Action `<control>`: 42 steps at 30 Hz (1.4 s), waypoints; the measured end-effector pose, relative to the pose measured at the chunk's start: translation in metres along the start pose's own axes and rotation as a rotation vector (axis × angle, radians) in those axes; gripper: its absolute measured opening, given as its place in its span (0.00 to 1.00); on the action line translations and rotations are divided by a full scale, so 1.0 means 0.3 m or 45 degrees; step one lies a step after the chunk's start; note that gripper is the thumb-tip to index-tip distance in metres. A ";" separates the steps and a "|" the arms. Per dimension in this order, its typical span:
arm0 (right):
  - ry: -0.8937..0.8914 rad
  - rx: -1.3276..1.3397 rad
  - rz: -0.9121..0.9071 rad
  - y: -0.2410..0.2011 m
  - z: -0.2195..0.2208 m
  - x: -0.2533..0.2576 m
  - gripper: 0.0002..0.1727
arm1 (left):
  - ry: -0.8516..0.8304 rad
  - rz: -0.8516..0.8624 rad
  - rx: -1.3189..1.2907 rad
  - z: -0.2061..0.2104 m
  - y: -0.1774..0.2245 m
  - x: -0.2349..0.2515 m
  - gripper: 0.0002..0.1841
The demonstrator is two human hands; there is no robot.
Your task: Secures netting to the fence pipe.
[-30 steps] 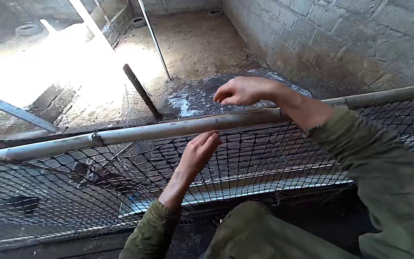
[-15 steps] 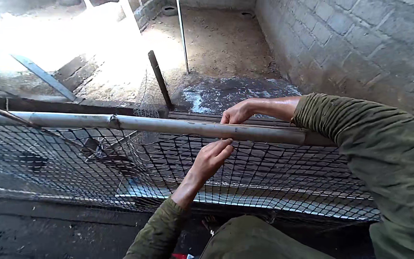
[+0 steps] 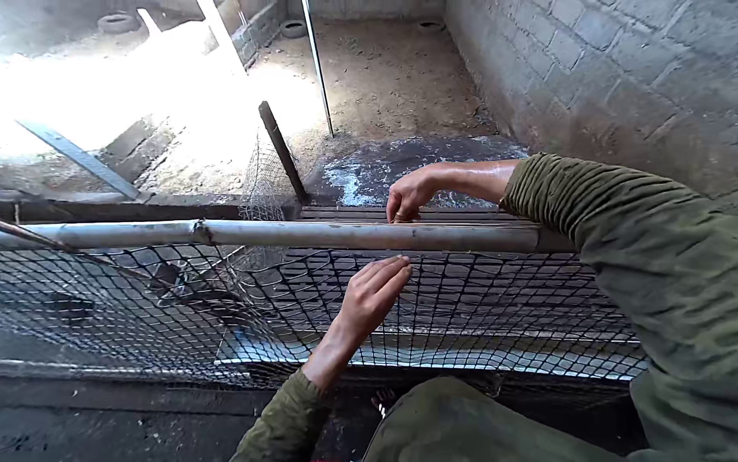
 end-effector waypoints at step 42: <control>-0.061 -0.338 0.461 -0.029 -0.063 -0.232 0.10 | -0.111 -0.080 0.052 0.167 0.084 0.237 0.09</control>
Point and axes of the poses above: each hand's wrist, its own x-axis towards the middle knuckle, its own z-axis out of the palm, y = z × x, the point moved 3 cm from there along x, towards the middle knuckle, and after that the axes turned 8 degrees about z, right-handed, at the moved point
